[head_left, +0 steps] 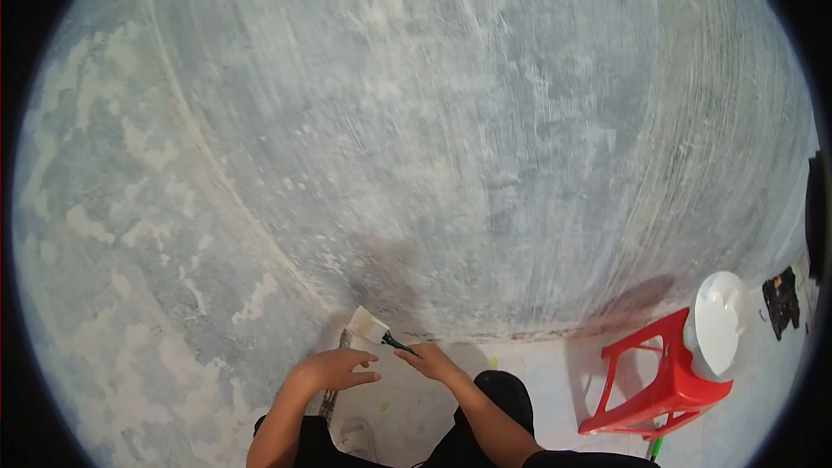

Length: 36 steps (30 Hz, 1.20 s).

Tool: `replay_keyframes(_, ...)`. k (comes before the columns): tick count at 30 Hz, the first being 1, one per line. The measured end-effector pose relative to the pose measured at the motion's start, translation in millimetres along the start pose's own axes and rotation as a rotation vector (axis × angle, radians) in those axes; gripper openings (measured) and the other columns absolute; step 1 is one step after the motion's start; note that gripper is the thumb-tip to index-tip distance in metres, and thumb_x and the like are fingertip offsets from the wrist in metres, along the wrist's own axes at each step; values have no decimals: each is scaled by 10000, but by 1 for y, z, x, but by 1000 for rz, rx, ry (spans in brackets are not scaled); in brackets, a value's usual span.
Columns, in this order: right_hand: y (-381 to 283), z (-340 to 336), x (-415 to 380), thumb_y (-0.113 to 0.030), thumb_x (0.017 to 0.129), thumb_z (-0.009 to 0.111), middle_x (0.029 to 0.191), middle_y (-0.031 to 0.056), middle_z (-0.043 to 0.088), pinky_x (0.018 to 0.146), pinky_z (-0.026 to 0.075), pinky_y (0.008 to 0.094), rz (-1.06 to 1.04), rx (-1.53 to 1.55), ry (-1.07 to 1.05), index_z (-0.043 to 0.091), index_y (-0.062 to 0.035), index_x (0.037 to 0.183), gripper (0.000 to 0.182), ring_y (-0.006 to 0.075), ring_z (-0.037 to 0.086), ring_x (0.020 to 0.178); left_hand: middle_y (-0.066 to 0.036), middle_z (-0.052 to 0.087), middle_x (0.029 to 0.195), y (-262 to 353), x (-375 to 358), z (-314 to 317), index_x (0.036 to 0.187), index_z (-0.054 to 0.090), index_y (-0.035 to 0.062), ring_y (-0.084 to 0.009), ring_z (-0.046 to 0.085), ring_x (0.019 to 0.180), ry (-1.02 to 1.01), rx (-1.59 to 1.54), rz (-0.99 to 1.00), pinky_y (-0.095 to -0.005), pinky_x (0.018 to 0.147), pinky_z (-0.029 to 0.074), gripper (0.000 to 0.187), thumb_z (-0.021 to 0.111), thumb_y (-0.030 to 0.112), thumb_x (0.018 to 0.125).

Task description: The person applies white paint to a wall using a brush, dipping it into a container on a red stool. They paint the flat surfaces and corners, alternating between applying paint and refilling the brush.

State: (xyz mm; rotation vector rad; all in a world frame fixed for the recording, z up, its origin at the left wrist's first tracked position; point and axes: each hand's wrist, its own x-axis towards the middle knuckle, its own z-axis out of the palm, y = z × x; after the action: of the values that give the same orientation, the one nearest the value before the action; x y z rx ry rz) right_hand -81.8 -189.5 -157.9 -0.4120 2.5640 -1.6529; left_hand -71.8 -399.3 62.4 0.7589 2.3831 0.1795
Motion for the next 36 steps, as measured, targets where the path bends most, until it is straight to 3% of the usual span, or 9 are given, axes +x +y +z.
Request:
replay_keyframes(3, 9, 12, 2, -514, 1012, 574, 643, 170, 582, 591, 423, 413, -32, 58, 56, 646, 17, 807, 573, 278, 504, 576, -173, 674, 1255, 11, -8, -2, 1411, 567, 35, -293, 637, 1171, 57, -133, 79, -368, 981, 494, 628, 577, 512, 1002)
replay_keyframes(9, 20, 9, 0, -508, 1005, 593, 606, 122, 517, 566, 420, 386, 0, -47, 143, 629, 6, 758, 572, 199, 501, 570, -101, 722, 1087, -23, 49, 38, 1251, 652, 9, -226, 660, 1024, -180, -260, 247, -347, 898, 513, 550, 567, 498, 1016)
replay_keyframes(11, 25, 7, -5, -515, 996, 605, 588, 111, 515, 558, 416, 375, 22, 5, 203, 612, 8, 725, 589, 184, 482, 559, -119, 731, 972, -31, 65, 53, 1072, 694, -9, -229, 682, 897, -223, -210, 145, -344, 820, 529, 597, 584, 571, 979)
replay_keyframes(14, 9, -2, -15, -521, 995, 605, 563, 77, 498, 544, 403, 368, 80, 21, 226, 590, 0, 695, 602, 161, 450, 551, -111, 721, 916, -63, 96, 91, 1052, 691, -13, -212, 682, 841, -264, -415, 190, -341, 778, 531, 593, 583, 566, 978)
replay_keyframes(21, 9, 4, -13, -512, 999, 606, 553, 27, 472, 532, 385, 347, 115, 28, 206, 572, -16, 661, 601, 130, 423, 556, -93, 698, 871, -94, 102, 112, 1106, 693, 13, -197, 669, 818, -92, -323, 232, -328, 772, 524, 520, 583, 509, 997)
replay_keyframes(26, 8, 12, -10, -447, 1025, 592, 563, 2, 464, 531, 373, 313, 52, 96, 303, 622, -29, 707, 526, 97, 424, 562, -153, 727, 980, -94, 105, 121, 1136, 698, 12, -274, 682, 899, 43, -365, 300, -374, 825, 521, 537, 611, 516, 972)
replay_keyframes(30, -22, 2, -12, -481, 1024, 574, 615, 29, 508, 567, 403, 330, 90, 53, 332, 652, -20, 788, 524, 131, 482, 599, -182, 732, 1033, -102, 109, 128, 1148, 697, 11, -322, 677, 957, -67, -398, 307, -390, 866, 516, 542, 606, 516, 974)
replay_keyframes(33, -47, -10, -14, -442, 1046, 552, 638, -9, 502, 556, 386, 298, 49, 93, 368, 672, -27, 864, 468, 108, 462, 594, -181, 733, 1026, -123, 126, 142, 1172, 693, 16, -315, 683, 950, -190, -295, 269, -392, 867, 520, 538, 601, 510, 978)
replay_keyframes(36, -77, -27, -9, -408, 1072, 510, 660, -54, 476, 543, 365, 263, -1, 296, 367, 671, -32, 928, 434, 79, 427, 577, -89, 695, 885, -129, 125, 142, 1111, 698, 16, -200, 649, 832, -27, -128, 376, -337, 771, 507, 505, 602, 498, 994)
